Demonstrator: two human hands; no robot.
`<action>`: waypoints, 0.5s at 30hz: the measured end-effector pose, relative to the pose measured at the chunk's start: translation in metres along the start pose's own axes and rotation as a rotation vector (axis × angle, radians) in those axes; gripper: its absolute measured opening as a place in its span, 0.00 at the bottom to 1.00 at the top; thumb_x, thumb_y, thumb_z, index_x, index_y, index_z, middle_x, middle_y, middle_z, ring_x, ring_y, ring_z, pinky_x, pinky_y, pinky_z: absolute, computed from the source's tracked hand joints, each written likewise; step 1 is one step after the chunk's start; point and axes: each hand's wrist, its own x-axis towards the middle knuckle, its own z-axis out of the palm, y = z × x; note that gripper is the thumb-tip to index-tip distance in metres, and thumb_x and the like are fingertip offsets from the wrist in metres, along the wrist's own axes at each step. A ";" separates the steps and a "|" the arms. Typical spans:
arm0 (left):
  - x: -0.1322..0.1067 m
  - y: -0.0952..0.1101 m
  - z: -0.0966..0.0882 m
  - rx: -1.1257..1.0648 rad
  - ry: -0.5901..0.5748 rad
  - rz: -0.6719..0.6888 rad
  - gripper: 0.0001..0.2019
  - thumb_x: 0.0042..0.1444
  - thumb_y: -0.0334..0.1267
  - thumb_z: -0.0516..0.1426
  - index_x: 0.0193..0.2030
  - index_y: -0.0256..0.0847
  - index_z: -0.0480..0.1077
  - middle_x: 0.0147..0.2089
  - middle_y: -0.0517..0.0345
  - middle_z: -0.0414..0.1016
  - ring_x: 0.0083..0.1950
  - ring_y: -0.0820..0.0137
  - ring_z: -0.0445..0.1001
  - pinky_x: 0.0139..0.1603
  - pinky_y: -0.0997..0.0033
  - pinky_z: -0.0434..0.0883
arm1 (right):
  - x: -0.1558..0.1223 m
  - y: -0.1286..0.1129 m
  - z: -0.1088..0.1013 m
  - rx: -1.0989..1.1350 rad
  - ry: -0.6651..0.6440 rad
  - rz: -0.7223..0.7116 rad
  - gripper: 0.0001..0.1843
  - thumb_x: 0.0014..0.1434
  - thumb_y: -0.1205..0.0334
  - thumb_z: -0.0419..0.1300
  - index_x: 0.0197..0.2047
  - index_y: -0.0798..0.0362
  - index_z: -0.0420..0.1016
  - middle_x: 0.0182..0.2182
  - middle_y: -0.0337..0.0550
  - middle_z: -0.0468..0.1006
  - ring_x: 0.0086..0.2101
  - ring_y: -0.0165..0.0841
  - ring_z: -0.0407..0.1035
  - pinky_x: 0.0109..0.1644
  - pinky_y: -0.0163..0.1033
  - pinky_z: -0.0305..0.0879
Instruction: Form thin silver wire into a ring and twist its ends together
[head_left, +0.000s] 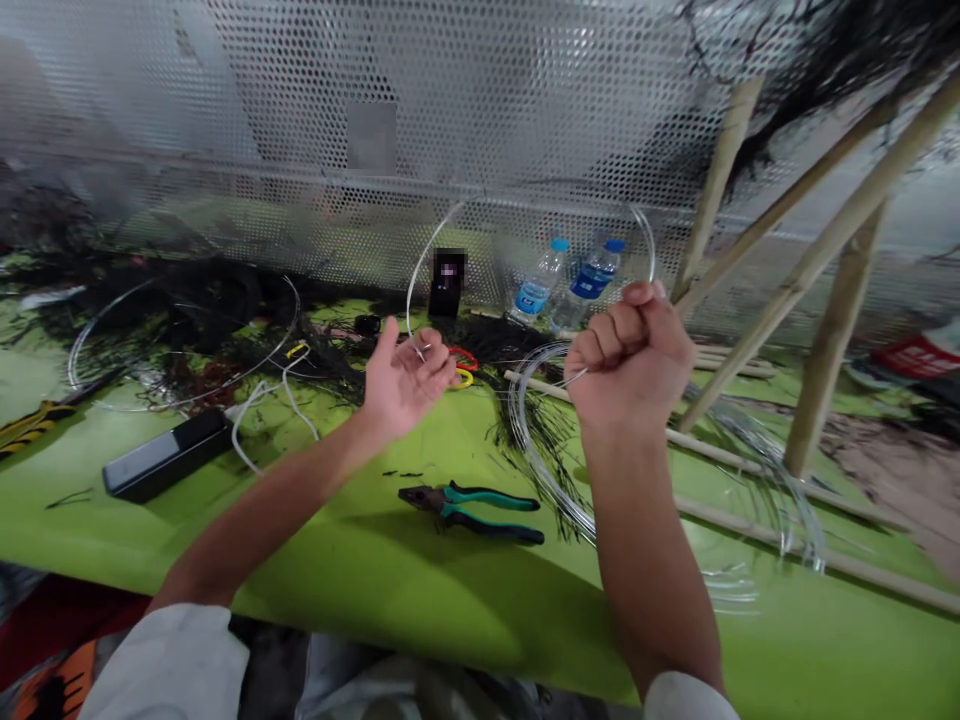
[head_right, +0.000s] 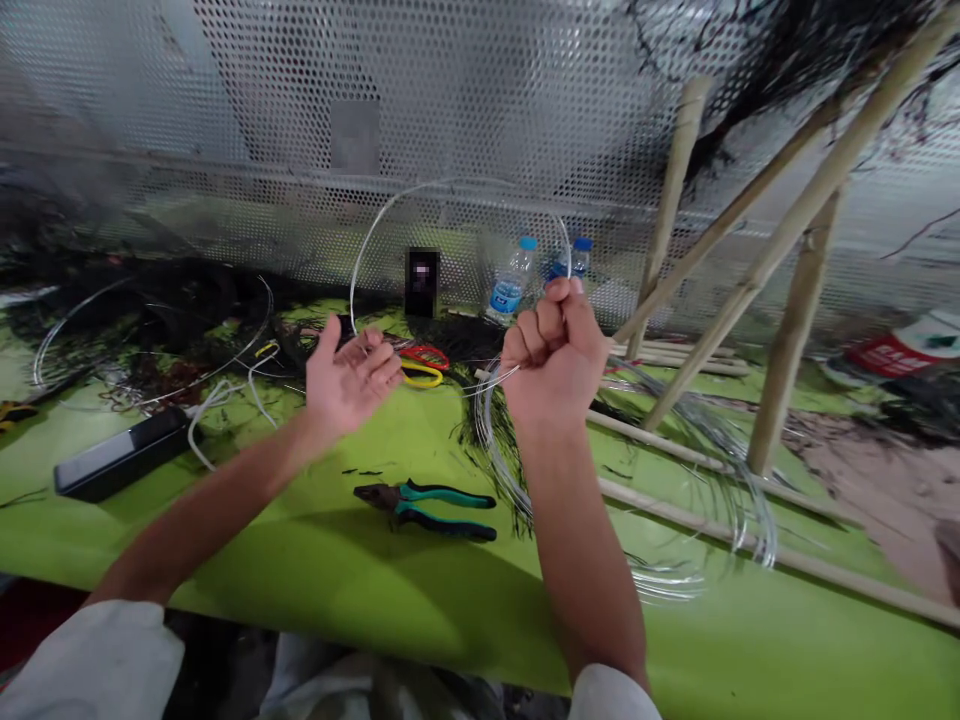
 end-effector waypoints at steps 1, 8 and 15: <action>-0.002 -0.009 0.003 -0.014 0.016 0.015 0.38 0.74 0.59 0.34 0.25 0.38 0.69 0.17 0.65 0.53 0.18 0.76 0.60 0.26 0.73 0.66 | 0.001 0.003 0.000 0.012 0.012 -0.007 0.23 0.74 0.66 0.47 0.26 0.51 0.68 0.15 0.27 0.40 0.16 0.26 0.32 0.15 0.31 0.40; -0.012 0.013 0.015 -0.024 0.119 0.160 0.34 0.76 0.55 0.37 0.19 0.39 0.52 0.17 0.69 0.41 0.14 0.80 0.47 0.18 0.75 0.49 | -0.002 0.015 0.002 0.008 -0.045 0.145 0.17 0.71 0.67 0.52 0.28 0.51 0.66 0.16 0.26 0.42 0.16 0.24 0.34 0.16 0.30 0.41; -0.015 0.026 0.017 0.018 0.244 0.384 0.32 0.75 0.56 0.41 0.21 0.39 0.55 0.18 0.70 0.41 0.14 0.81 0.40 0.15 0.76 0.41 | -0.011 0.037 0.009 0.002 -0.133 0.315 0.18 0.72 0.56 0.56 0.29 0.49 0.63 0.18 0.26 0.43 0.17 0.25 0.35 0.17 0.30 0.43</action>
